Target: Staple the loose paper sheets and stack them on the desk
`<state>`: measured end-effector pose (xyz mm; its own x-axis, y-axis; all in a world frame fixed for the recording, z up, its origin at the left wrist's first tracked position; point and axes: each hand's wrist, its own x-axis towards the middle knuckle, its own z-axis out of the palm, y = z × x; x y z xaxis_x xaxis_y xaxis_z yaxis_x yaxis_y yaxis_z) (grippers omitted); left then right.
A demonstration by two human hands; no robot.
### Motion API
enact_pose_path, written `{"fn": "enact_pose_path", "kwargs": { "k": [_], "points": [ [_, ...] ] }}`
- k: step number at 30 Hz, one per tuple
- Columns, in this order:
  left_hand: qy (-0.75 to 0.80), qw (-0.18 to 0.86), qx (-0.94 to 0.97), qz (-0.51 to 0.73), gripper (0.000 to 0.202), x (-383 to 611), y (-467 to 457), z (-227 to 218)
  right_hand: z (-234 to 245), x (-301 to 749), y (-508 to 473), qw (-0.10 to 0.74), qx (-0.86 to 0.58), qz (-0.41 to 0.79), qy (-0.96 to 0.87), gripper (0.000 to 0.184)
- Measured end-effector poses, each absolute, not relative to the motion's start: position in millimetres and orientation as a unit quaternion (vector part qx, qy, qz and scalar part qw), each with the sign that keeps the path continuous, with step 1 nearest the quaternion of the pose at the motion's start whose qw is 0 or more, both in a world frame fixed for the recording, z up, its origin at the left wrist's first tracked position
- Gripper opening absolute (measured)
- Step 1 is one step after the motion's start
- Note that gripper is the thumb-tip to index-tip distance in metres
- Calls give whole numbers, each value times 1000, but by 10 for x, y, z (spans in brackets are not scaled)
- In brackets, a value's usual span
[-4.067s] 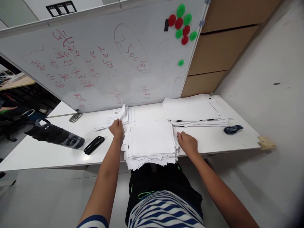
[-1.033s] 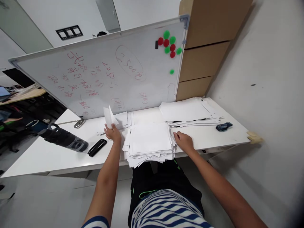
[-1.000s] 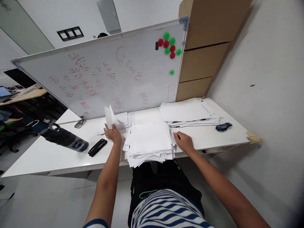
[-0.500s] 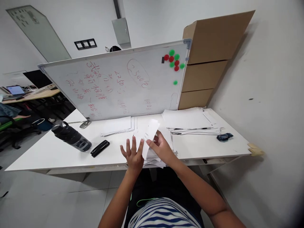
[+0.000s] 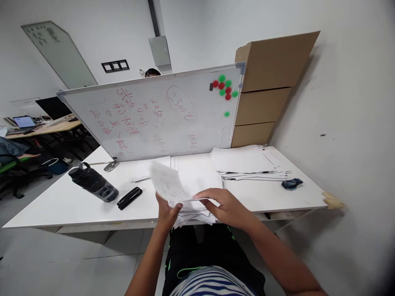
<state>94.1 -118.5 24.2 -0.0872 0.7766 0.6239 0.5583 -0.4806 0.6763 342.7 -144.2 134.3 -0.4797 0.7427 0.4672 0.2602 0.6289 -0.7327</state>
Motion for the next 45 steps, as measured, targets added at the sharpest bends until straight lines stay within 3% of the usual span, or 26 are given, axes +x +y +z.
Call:
{"fn": "enact_pose_path", "kwargs": {
  "k": [5,8,11,18,23,32,39,45],
  "points": [
    [476,319,591,568,98,792,-1208,531,968,3650,-1281,425,-406,428,-686,31],
    [532,392,539,522,72,833,-1235,573,682,3648,-1168,452,-449,450,-626,34],
    [567,387,533,494,56,925,-1247,560,517,3598,-1130,483,-477,441,-587,35],
    [555,337,551,524,66,1026,-1176,434,269,3510,-1097,558,-466,482,-488,46],
    [568,325,544,525,48,964,-1112,286,193,3481,-1094,594,-433,501,-457,49],
    [563,374,511,531,41,986,-1086,198,143,3436,-1177,541,-529,419,-501,41],
    [547,409,510,523,40,1002,-1153,376,301,3518,-1213,517,-551,369,-541,34],
    [583,486,506,409,48,886,-1128,412,261,3639,-1203,480,-542,502,-473,37]
  ]
}}
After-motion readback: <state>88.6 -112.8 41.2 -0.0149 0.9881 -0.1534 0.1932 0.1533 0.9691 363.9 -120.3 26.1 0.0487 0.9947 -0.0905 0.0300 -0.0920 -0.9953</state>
